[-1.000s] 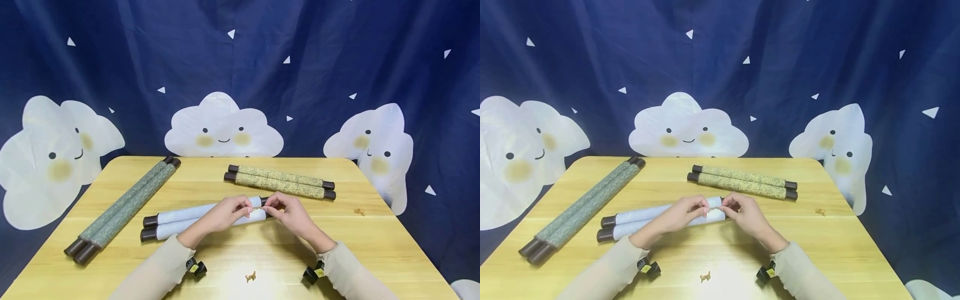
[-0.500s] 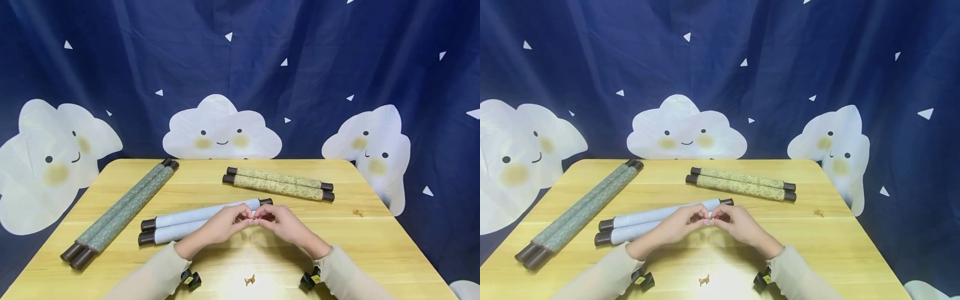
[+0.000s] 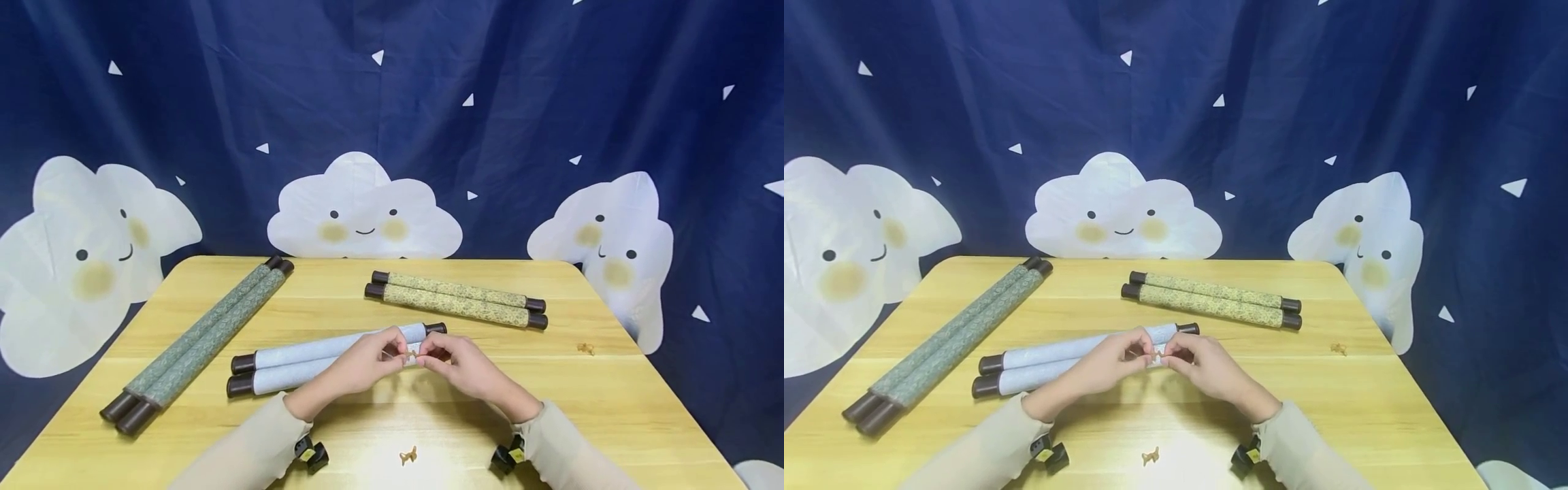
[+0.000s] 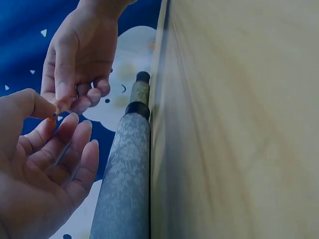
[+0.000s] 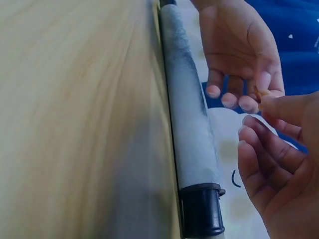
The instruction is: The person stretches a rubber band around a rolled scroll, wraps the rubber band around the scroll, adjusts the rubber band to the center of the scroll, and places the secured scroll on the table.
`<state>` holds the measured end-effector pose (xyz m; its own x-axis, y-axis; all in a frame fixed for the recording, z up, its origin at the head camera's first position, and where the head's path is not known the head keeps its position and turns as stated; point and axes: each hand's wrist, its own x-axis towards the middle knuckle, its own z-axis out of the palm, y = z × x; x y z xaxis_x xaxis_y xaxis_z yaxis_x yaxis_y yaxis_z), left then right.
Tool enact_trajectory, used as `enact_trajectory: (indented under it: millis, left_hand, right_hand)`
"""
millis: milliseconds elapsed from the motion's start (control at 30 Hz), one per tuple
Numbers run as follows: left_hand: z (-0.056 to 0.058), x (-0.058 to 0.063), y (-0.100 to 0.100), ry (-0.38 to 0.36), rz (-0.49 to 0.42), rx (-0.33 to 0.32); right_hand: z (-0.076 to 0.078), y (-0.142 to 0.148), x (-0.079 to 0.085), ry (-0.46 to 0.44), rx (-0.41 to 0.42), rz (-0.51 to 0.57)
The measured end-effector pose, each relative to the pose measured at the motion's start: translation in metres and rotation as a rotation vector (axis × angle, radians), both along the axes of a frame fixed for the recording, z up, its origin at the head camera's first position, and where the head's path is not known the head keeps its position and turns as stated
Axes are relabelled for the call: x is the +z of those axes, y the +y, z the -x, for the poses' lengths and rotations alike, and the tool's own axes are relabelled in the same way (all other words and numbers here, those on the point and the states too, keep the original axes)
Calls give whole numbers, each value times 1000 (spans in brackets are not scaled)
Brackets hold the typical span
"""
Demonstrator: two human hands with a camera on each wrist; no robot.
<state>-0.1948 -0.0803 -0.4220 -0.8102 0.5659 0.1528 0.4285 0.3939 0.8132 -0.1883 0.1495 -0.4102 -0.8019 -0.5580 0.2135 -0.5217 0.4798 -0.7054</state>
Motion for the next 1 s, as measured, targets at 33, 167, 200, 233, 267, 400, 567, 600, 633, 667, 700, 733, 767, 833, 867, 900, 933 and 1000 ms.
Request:
enact_trajectory:
  millis: [33, 167, 200, 233, 267, 400, 567, 600, 633, 667, 700, 733, 767, 833, 867, 900, 933, 1000]
  left_hand:
    - [0, 1, -1, 0, 5, 8]
    - [2, 4, -2, -1, 30, 23]
    - [2, 5, -2, -3, 35, 22]
    - [2, 5, -2, -5, 34, 16]
    - [2, 5, -2, -8, 35, 9]
    - [-1, 5, 0, -13, 14, -38]
    - [-4, 5, 2, 14, 2, -67]
    - [-4, 4, 2, 15, 1, -69]
    - [-4, 4, 2, 17, 1, -70]
    - [-4, 4, 2, 20, 1, -71]
    - [-4, 4, 2, 20, 0, -70]
    - [-4, 4, 2, 18, -5, -68]
    - [-3, 4, 2, 21, -9, -62]
    - [-2, 4, 1, 36, -16, -38]
    - [-2, 4, 1, 40, -23, -25]
    - [-2, 4, 1, 43, -31, -14]
    - [-1, 4, 1, 46, -37, -2]
    - [-1, 4, 1, 50, -42, 9]
  right_hand:
    - [0, 1, 1, 2, -1, 1]
    - [3, 6, 6, 10, -17, 16]
    - [3, 6, 6, 7, -19, 21]
    - [3, 6, 6, 4, -18, 23]
    - [3, 5, 5, -5, -12, 26]
    - [1, -1, 1, -56, 36, 23]
    - [-2, -8, -3, -59, 63, 6]
    - [-2, -8, -3, -48, 58, 4]
    - [-2, -9, -3, -38, 55, 3]
    - [-2, -9, -3, -31, 49, 1]
    - [-3, -9, -3, -29, 39, -2]
    - [-3, -8, -2, -25, 34, -3]
    - [-3, -8, -2, -22, 28, -4]
    - [-3, -7, -2, -22, 20, -10]
    - [-3, -7, -2, -17, 20, -16]
    - [-3, -7, -2, -13, 23, -20]
    - [-3, -6, -2, -11, 29, -22]
    - [-2, -6, -3, -14, 41, -25]
